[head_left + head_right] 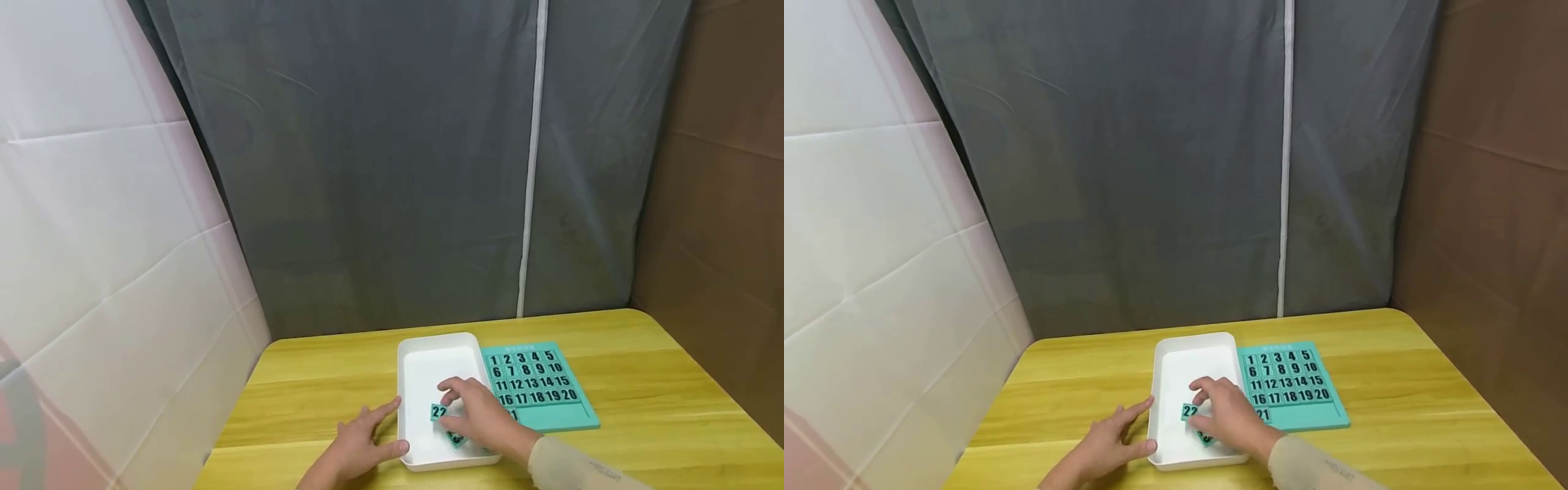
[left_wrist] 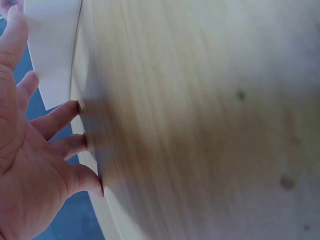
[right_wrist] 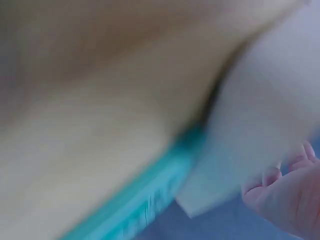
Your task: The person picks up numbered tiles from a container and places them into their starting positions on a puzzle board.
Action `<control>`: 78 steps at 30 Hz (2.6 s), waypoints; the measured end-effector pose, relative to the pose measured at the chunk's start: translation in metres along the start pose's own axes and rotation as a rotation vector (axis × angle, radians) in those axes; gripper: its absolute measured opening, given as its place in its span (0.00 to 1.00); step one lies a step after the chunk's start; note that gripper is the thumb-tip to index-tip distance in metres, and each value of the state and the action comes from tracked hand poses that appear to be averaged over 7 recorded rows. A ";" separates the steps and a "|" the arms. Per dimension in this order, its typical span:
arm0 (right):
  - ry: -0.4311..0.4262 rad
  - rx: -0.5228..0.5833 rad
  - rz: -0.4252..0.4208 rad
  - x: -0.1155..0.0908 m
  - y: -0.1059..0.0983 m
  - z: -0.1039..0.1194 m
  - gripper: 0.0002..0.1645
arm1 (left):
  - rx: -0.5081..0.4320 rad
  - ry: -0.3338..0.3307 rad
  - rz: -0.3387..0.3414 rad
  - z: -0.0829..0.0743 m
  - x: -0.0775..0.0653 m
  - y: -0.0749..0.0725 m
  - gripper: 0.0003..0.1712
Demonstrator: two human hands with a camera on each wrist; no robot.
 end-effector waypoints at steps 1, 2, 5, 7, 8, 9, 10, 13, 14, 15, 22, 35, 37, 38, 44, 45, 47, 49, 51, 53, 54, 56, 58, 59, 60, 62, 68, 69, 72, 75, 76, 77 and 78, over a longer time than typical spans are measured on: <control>-0.005 -0.003 -0.013 -0.003 -0.009 -0.002 0.31 | -0.002 -0.001 0.001 0.000 -0.001 0.000 0.48; 0.001 -0.009 -0.029 -0.006 -0.018 -0.005 0.30 | 0.000 -0.005 0.002 0.001 -0.001 0.001 0.48; 0.004 -0.065 -0.093 -0.015 -0.051 -0.024 0.31 | -0.006 -0.017 0.001 0.001 -0.002 0.000 0.49; 0.024 -0.117 -0.108 -0.024 -0.072 -0.041 0.31 | -0.011 -0.023 0.004 0.001 -0.003 -0.001 0.49; 0.034 -0.146 -0.107 -0.030 -0.079 -0.050 0.32 | -0.011 -0.024 0.004 0.002 -0.004 -0.002 0.49; 0.032 -0.173 -0.099 -0.035 -0.085 -0.058 0.32 | -0.011 -0.026 0.005 0.003 -0.005 -0.002 0.49; 0.036 -0.203 -0.087 -0.041 -0.090 -0.065 0.32 | -0.009 -0.026 0.004 0.004 -0.006 -0.003 0.49; -0.011 -0.276 -0.025 -0.056 -0.095 -0.079 0.33 | -0.005 -0.022 0.001 0.006 -0.008 -0.005 0.49; -0.035 -0.296 -0.006 -0.060 -0.094 -0.081 0.33 | -0.005 -0.018 -0.003 0.006 -0.009 -0.006 0.49; -0.062 -0.312 0.009 -0.063 -0.094 -0.082 0.33 | -0.006 -0.017 -0.002 0.006 -0.009 -0.007 0.48; -0.157 -0.420 0.073 -0.069 -0.084 -0.084 0.32 | -0.017 -0.023 0.008 0.008 -0.008 -0.006 0.48; -0.172 -0.369 0.084 -0.068 -0.074 -0.084 0.23 | -0.021 -0.025 0.009 0.009 -0.007 -0.004 0.48; -0.188 -0.364 0.074 -0.068 -0.073 -0.083 0.22 | -0.018 -0.024 0.007 0.009 -0.007 -0.004 0.48; -0.194 -0.362 0.070 -0.068 -0.073 -0.083 0.22 | -0.019 -0.026 0.007 0.009 -0.007 -0.004 0.48; -0.192 -0.352 0.065 -0.068 -0.072 -0.084 0.22 | -0.021 -0.023 0.003 0.008 -0.007 -0.004 0.48; -0.183 -0.346 0.067 -0.068 -0.072 -0.084 0.23 | -0.023 -0.022 0.003 0.008 -0.007 -0.004 0.48; -0.155 -0.324 0.070 -0.067 -0.072 -0.083 0.23 | -0.025 -0.022 0.004 0.008 -0.007 -0.004 0.49; -0.119 -0.294 0.070 -0.064 -0.072 -0.080 0.23 | -0.027 -0.022 0.005 0.008 -0.007 -0.004 0.49; -0.083 -0.259 0.068 -0.059 -0.072 -0.074 0.24 | -0.023 -0.023 0.002 0.008 -0.006 -0.004 0.49; -0.069 -0.220 0.066 -0.052 -0.071 -0.064 0.25 | -0.019 -0.025 -0.001 0.008 -0.006 -0.005 0.49; -0.075 -0.212 0.065 -0.048 -0.069 -0.058 0.25 | -0.020 -0.025 -0.003 0.008 -0.006 -0.005 0.49; -0.104 -0.203 0.060 -0.042 -0.062 -0.045 0.25 | -0.015 -0.027 -0.006 0.009 -0.005 -0.006 0.48; -0.132 -0.217 0.057 -0.036 -0.051 -0.033 0.24 | -0.016 -0.028 -0.006 0.009 -0.005 -0.006 0.49; -0.140 -0.233 0.055 -0.034 -0.045 -0.028 0.24 | -0.017 -0.027 -0.005 0.009 -0.005 -0.005 0.49; -0.145 -0.247 0.052 -0.032 -0.038 -0.024 0.24 | -0.020 -0.029 -0.004 0.009 -0.004 -0.005 0.49; -0.134 -0.277 0.057 -0.028 -0.024 -0.016 0.25 | -0.023 -0.031 0.001 0.009 -0.004 -0.005 0.49; -0.088 -0.346 0.084 -0.017 0.004 -0.002 0.34 | -0.028 -0.024 0.001 0.008 -0.003 -0.004 0.49; -0.081 -0.353 0.084 -0.016 0.007 0.000 0.35 | -0.029 -0.024 0.001 0.007 -0.003 -0.004 0.49; -0.061 -0.361 0.083 -0.013 0.011 0.001 0.36 | -0.029 -0.023 0.003 0.005 -0.003 -0.004 0.49; -0.059 -0.347 0.071 -0.013 0.013 0.000 0.33 | -0.023 -0.025 0.004 0.004 -0.003 -0.004 0.48; -0.064 -0.336 0.066 -0.013 0.013 0.000 0.32 | -0.019 -0.024 0.002 0.004 -0.003 -0.004 0.48; -0.070 -0.323 0.061 -0.013 0.013 -0.001 0.31 | -0.017 -0.025 0.000 0.003 -0.003 -0.004 0.48; -0.077 -0.313 0.058 -0.013 0.013 -0.002 0.31 | -0.013 -0.025 -0.002 0.003 -0.003 -0.005 0.48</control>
Point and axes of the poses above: each hand's wrist, its own x-axis towards the middle knuckle, its own y-axis out of the palm, z = x × y, the point moved 3 cm from there along x, towards the middle knuckle, and after that the axes turned 10 degrees about -y, right-handed, at the moved point
